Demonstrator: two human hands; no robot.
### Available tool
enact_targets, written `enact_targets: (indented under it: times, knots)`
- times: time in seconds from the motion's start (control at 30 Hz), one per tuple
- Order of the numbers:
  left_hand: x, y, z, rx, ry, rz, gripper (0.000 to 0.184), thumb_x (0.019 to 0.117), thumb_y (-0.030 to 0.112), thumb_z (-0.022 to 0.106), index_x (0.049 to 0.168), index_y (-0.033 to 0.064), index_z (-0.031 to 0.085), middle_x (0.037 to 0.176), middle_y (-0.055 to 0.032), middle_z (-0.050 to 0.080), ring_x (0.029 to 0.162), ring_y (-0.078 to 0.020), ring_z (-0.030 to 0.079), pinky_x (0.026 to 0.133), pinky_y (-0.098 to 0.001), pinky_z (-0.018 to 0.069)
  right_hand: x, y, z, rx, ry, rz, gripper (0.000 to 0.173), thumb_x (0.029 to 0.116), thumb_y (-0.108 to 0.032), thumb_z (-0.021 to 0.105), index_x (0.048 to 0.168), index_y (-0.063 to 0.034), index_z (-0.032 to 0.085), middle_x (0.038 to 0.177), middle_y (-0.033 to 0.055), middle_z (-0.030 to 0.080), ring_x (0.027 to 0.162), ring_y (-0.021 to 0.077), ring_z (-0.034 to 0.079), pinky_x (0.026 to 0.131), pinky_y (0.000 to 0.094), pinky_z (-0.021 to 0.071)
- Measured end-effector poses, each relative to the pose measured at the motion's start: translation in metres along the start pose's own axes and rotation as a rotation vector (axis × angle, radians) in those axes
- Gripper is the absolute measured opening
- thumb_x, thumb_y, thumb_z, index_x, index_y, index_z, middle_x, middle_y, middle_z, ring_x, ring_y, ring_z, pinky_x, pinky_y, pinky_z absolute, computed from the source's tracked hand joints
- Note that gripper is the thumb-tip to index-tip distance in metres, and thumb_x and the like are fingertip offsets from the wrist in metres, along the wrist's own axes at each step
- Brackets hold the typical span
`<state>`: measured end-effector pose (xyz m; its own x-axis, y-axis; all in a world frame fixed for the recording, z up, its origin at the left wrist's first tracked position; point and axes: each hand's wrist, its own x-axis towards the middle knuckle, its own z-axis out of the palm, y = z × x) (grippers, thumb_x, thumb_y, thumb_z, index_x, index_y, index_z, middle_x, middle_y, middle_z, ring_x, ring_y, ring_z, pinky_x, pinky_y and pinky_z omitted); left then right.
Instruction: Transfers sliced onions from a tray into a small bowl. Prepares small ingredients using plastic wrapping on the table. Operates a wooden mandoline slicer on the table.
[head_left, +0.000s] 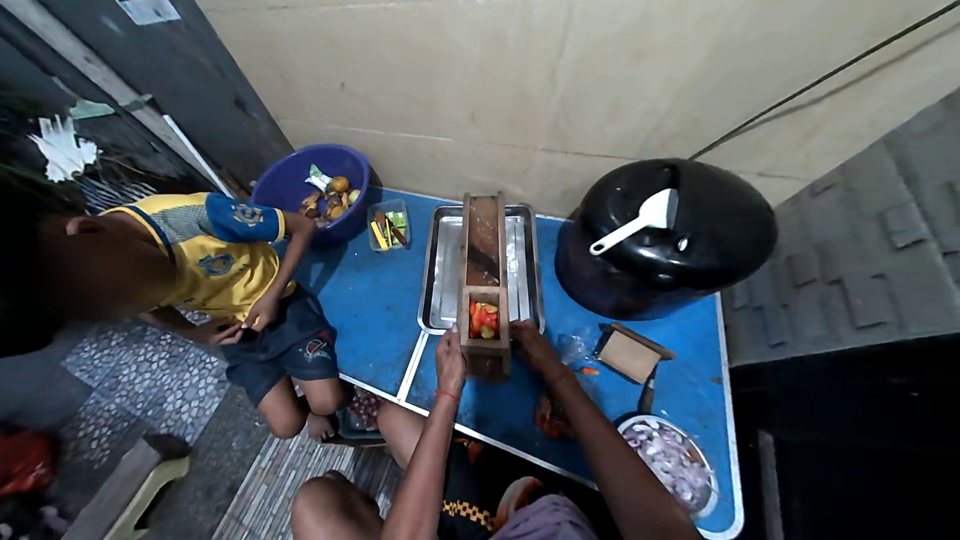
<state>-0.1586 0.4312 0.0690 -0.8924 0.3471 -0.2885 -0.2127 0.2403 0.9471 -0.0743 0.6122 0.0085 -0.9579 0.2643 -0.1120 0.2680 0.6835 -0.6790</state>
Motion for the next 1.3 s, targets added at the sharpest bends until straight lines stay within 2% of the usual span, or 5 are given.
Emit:
enact_targets:
  times: [0.3, 0.73, 1.0, 1.13, 1.3]
  knots:
    - [0.033, -0.003, 0.017, 0.032, -0.049, 0.011, 0.044, 0.1124, 0.026, 0.037, 0.122, -0.0068, 0.063, 0.114, -0.0233, 0.067, 0.107, -0.0277, 0.064, 0.097, -0.0463, 0.0502, 0.003, -0.022, 0.004, 0.092, 0.093, 0.202, 0.044, 0.0927, -0.008, 0.070, 0.131, 0.0116, 0.061, 0.134, 0.0314, 0.061, 0.130, 0.0438, 0.056, 0.115, 0.0496, 0.0403]
    - [0.038, 0.012, 0.011, 0.075, -0.091, -0.031, 0.044, 0.1130, 0.023, 0.033, 0.129, -0.0099, 0.058, 0.124, -0.0284, 0.062, 0.115, -0.0321, 0.060, 0.102, -0.0474, 0.0458, 0.008, -0.035, -0.003, 0.086, 0.046, 0.198, 0.048, 0.0950, -0.007, 0.068, 0.134, 0.0167, 0.055, 0.138, 0.0360, 0.056, 0.134, 0.0468, 0.052, 0.117, 0.0506, 0.0377]
    - [0.027, -0.003, 0.009, 0.158, -0.035, 0.081, 0.047, 0.1129, 0.025, 0.032, 0.145, -0.0043, 0.047, 0.135, -0.0287, 0.058, 0.127, -0.0353, 0.057, 0.109, -0.0505, 0.0435, -0.031, -0.051, -0.030, 0.286, 0.547, 0.146, 0.035, 0.1043, -0.015, 0.056, 0.133, 0.0036, 0.064, 0.123, 0.0245, 0.066, 0.107, 0.0323, 0.067, 0.096, 0.0457, 0.0540]
    - [0.000, -0.007, 0.007, 0.211, -0.057, 0.126, 0.050, 0.1134, 0.026, 0.029, 0.154, -0.0014, 0.038, 0.139, -0.0276, 0.058, 0.130, -0.0366, 0.058, 0.111, -0.0512, 0.0435, -0.039, -0.078, -0.025, 0.300, 0.569, -0.035, 0.071, 0.0886, -0.031, 0.078, 0.148, -0.0009, 0.051, 0.155, 0.0269, 0.043, 0.142, 0.0406, 0.045, 0.116, 0.0544, 0.0395]
    - [0.002, -0.015, 0.006, 0.216, -0.090, 0.193, 0.049, 0.1135, 0.024, 0.027, 0.152, -0.0032, 0.042, 0.143, -0.0255, 0.056, 0.136, -0.0325, 0.054, 0.116, -0.0473, 0.0391, -0.010, -0.084, -0.001, 0.023, 0.666, -0.216, 0.035, 0.0986, -0.024, 0.066, 0.130, -0.0101, 0.072, 0.151, 0.0252, 0.050, 0.135, 0.0463, 0.052, 0.109, 0.0570, 0.0461]
